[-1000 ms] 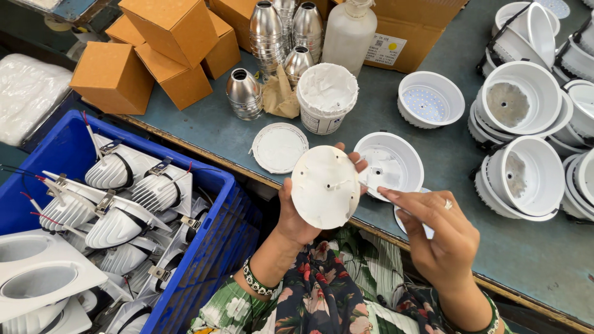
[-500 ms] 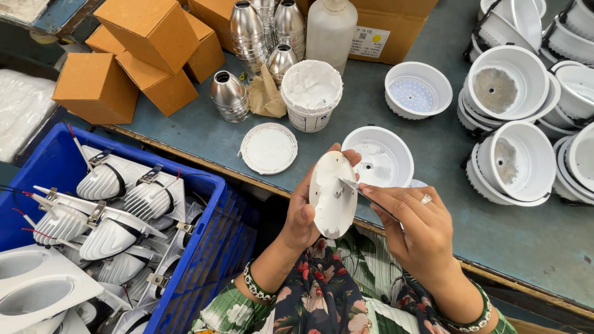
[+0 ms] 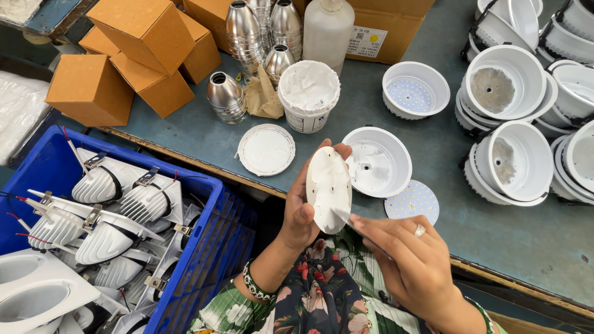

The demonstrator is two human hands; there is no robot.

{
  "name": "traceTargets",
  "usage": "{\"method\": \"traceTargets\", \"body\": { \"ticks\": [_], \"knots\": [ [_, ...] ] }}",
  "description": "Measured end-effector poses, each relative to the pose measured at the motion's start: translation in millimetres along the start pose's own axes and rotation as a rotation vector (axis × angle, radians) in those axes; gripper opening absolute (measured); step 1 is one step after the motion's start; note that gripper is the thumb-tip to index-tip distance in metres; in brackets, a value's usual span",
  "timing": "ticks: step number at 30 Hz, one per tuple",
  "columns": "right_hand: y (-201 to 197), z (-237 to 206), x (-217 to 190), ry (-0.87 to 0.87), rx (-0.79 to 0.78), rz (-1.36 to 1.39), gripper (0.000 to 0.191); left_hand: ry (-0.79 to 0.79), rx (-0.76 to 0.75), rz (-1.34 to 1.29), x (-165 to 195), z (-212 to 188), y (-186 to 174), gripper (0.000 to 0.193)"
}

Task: The person scoops a white paste from a container using a small metal spatula and applies it to the center of circular LED light components. The person spreads the paste evenly across the surface of each component and places the finished items into a stack.

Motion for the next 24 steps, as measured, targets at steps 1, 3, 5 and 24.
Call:
{"method": "traceTargets", "body": {
  "ticks": [1,3,5,24],
  "knots": [
    [-1,-3,-1,-0.008,0.007,0.02,0.029,-0.003,0.003,-0.007,1,1,0,0.126],
    [-4,-8,4,0.01,0.027,0.049,0.028,-0.001,0.002,-0.021,2,2,0,0.124],
    [-9,-17,17,0.061,0.056,0.069,0.027,-0.044,0.002,-0.114,1,2,-1,0.122],
    [0,-135,209,0.728,0.76,1.554,0.02,0.068,-0.827,1.779,-120,98,-54,0.108]
  ]
}}
Point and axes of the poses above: each hand's wrist, its own z-axis towards the middle knuckle, its own y-axis out of the palm, x = y × z, the point moved 2 cm from there along z, towards the middle knuckle, and after that the axes turned 7 degrees about y, right-handed, at the moved point
